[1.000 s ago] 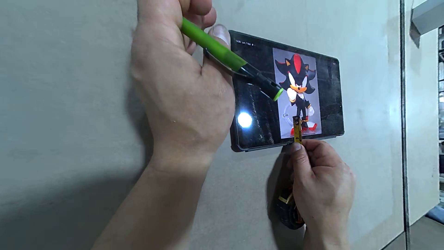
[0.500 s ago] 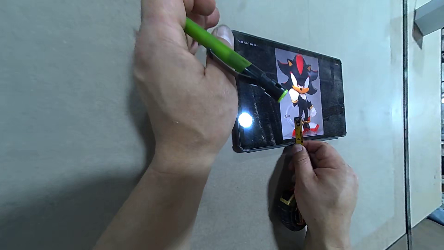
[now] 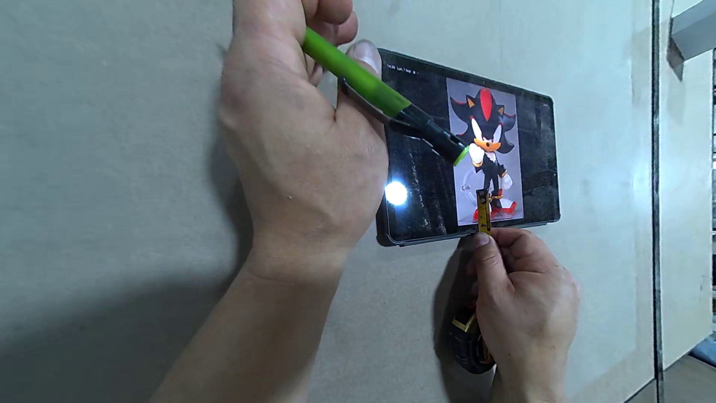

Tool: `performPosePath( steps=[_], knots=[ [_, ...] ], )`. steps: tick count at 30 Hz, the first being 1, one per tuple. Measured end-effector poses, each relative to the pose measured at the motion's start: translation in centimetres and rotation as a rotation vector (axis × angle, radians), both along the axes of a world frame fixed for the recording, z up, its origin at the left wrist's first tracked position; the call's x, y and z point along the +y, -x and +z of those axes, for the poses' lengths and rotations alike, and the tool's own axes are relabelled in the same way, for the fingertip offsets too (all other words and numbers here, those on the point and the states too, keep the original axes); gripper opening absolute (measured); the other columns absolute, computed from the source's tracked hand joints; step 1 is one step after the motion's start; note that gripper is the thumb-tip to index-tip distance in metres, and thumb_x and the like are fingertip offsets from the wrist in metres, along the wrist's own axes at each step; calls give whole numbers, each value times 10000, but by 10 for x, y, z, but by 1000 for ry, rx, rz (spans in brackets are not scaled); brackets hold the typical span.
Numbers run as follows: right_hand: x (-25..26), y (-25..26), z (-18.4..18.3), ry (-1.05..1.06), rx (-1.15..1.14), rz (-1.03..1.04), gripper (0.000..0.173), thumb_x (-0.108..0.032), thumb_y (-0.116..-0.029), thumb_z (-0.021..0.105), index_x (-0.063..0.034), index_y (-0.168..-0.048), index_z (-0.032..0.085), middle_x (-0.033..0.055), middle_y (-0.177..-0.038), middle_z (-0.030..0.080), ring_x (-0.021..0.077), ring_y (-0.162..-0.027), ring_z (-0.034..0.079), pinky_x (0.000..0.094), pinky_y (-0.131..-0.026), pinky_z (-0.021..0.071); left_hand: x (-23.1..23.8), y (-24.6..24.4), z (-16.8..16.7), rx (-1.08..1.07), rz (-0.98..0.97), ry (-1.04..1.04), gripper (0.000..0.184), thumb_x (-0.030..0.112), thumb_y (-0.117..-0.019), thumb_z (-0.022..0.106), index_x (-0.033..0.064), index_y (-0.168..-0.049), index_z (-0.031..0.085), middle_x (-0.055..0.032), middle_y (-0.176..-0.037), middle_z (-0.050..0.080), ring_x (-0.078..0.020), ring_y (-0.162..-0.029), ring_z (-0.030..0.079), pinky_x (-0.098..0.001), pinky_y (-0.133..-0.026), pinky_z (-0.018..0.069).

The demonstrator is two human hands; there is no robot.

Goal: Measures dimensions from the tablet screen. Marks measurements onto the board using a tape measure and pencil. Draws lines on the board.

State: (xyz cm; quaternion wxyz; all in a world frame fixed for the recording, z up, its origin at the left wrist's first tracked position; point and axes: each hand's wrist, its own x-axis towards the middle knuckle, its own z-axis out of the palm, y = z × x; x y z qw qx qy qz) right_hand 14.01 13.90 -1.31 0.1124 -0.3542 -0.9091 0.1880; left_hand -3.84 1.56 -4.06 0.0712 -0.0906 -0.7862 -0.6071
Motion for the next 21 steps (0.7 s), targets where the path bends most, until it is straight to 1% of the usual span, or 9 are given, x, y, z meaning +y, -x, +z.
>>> performPosePath(
  steps=[3, 8, 12, 16, 21],
  knots=[
    [0, 0, 0, 4, 2, -2, 135, -321, -1026, 619, -233, -981, 710, -134, -707, 675, 0, -555, 629, 219, -457, 531, 0, 0, 0, 1, 0, 0, 209, 235, -1010, 617, 110, -1175, 648, 49, -1154, 699, -3, -1133, 644, -187, -976, 536],
    [0, 0, 0, 3, 6, -2, 137, -315, -1027, 619, -227, -978, 713, -131, -716, 683, 0, -570, 640, 220, -468, 540, 0, 0, -1, 3, -2, -23, 203, 212, -1008, 618, 100, -1176, 645, 33, -1159, 701, -23, -1144, 649, -196, -981, 544],
    [0, 0, 0, 4, 6, 3, 132, -315, -1026, 621, -228, -982, 710, -130, -718, 684, 1, -567, 640, 216, -467, 541, 0, 0, -1, -6, -4, -15, 205, 223, -1011, 617, 108, -1179, 644, 41, -1164, 702, -22, -1152, 647, -199, -989, 541],
    [0, 0, 0, 1, 8, 7, 131, -310, -1025, 622, -224, -978, 709, -132, -716, 683, -1, -567, 637, 214, -470, 540, 0, 0, 0, -10, 3, -10, 200, 225, -1007, 625, 118, -1175, 647, 47, -1157, 700, -19, -1142, 647, -196, -970, 545],
    [0, 0, 0, 3, 8, 4, 129, -310, -1024, 625, -225, -975, 708, -132, -711, 682, 2, -570, 640, 218, -471, 541, 1, 0, -1, 3, 2, -14, 198, 213, -1007, 624, 110, -1175, 642, 39, -1164, 701, -23, -1147, 649, -195, -979, 545]
  ],
)
